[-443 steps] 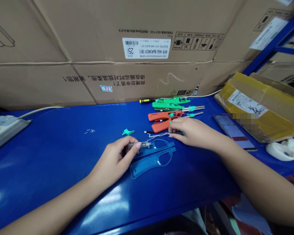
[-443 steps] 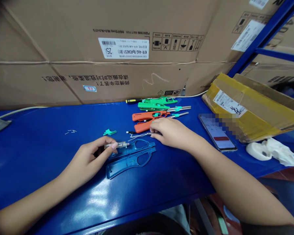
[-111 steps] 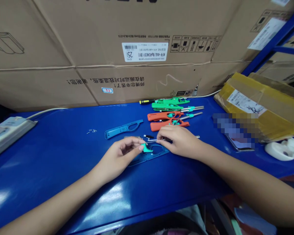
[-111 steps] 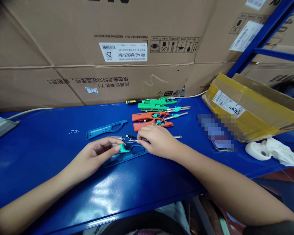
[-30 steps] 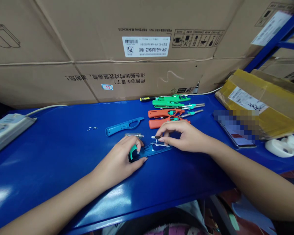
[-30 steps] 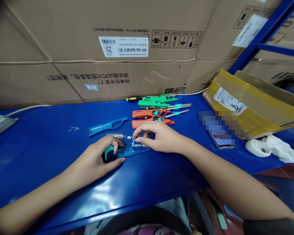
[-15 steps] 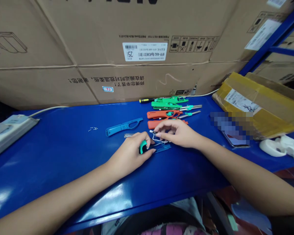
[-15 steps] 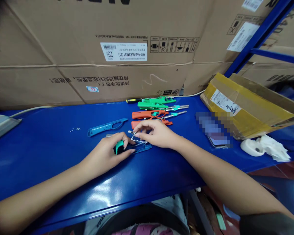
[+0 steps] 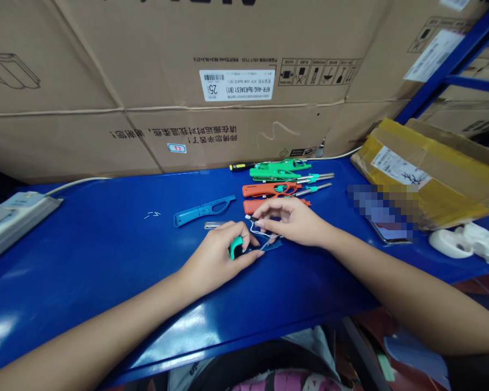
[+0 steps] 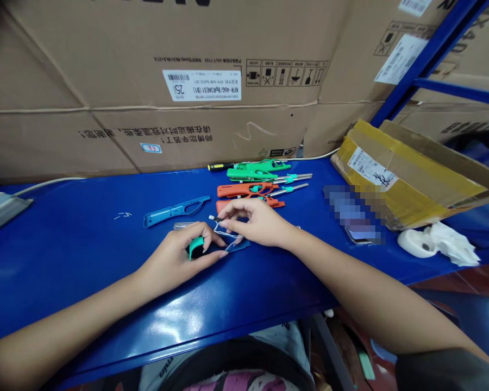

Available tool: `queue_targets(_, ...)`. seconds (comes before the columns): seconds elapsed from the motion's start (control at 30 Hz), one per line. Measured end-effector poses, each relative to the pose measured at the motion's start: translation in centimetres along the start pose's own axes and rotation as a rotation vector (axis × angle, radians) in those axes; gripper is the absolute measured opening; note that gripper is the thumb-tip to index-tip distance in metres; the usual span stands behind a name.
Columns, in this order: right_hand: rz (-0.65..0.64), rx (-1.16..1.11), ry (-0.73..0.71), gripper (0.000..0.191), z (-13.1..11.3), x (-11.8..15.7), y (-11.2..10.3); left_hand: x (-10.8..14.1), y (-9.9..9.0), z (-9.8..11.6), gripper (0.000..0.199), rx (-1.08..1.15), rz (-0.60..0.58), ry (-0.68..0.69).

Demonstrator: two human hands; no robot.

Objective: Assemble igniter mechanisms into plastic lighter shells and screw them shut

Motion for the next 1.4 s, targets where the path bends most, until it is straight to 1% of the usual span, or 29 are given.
queue_targets(0.13, -0.018, 0.005, 0.003, 0.017, -0.1, 0.2, 0.4, 0.3, 0.0, 0.4, 0.030, -0.013, 0.017, 0.011)
queue_targets(0.23, -0.052, 0.087, -0.006, 0.017, -0.2, 0.4, 0.8, 0.6, -0.1, 0.7, 0.026, -0.052, 0.034, 0.039)
queue_targets(0.37, -0.079, 0.280, -0.114, 0.015, -0.8, 0.5, 1.1, 0.9, -0.2, 0.9, 0.026, -0.115, 0.035, 0.092)
queue_targets(0.47, -0.095, 0.374, -0.190, 0.014, -1.1, 0.6, 1.3, 1.2, -0.2, 0.7, 0.027, -0.133, 0.044, 0.122)
queue_targets(0.6, -0.100, 0.421, -0.244, 0.013, -1.2, 0.7, 1.7, 1.5, 0.1, 0.2, 0.027, -0.123, 0.053, 0.126)
queue_targets(0.73, -0.097, 0.407, -0.256, 0.012, -0.8, 0.6, 1.7, 1.5, 0.4, 0.0, 0.030, -0.093, 0.046, 0.123)
queue_targets(0.83, -0.078, 0.385, -0.244, 0.012, -0.4, 0.5, 1.6, 1.5, 0.0, -0.2, 0.031, -0.072, 0.058, 0.085)
queue_targets(0.9, -0.074, 0.382, -0.236, 0.012, -0.2, 0.5, 1.5, 1.5, -0.7, -0.2, 0.029, -0.074, 0.092, 0.047)
queue_targets(1.0, -0.077, 0.384, -0.229, 0.012, -0.2, 0.5, 1.6, 1.5, -2.0, -0.2, 0.020, -0.114, 0.140, -0.005)
queue_targets(1.07, -0.078, 0.388, -0.239, 0.012, -0.3, 0.5, 1.7, 1.4, -2.4, -0.3, 0.012, -0.115, 0.117, -0.035)
queue_targets(1.13, -0.087, 0.400, -0.271, 0.012, -0.5, 0.5, 1.8, 1.3, -2.6, -0.6, 0.003, -0.076, 0.069, -0.087)
queue_targets(1.2, -0.097, 0.417, -0.303, 0.013, -0.8, 0.6, 1.9, 1.1, -2.9, -1.3, 0.008, -0.032, 0.054, -0.164)
queue_targets(1.27, -0.099, 0.431, -0.310, 0.014, -0.9, 0.7, 2.0, 1.0, -3.3, -1.9, 0.015, -0.009, 0.080, -0.226)
queue_targets(1.4, -0.089, 0.458, -0.288, 0.013, -1.0, 0.7, 2.1, 0.7, -4.1, -2.7, 0.027, 0.057, 0.128, -0.272)
Point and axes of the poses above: each hand's wrist, its own x-axis away from the middle knuckle, its own y-axis out of the palm, z = x × y, the point moved 7 cm from there along -x, towards the middle knuckle
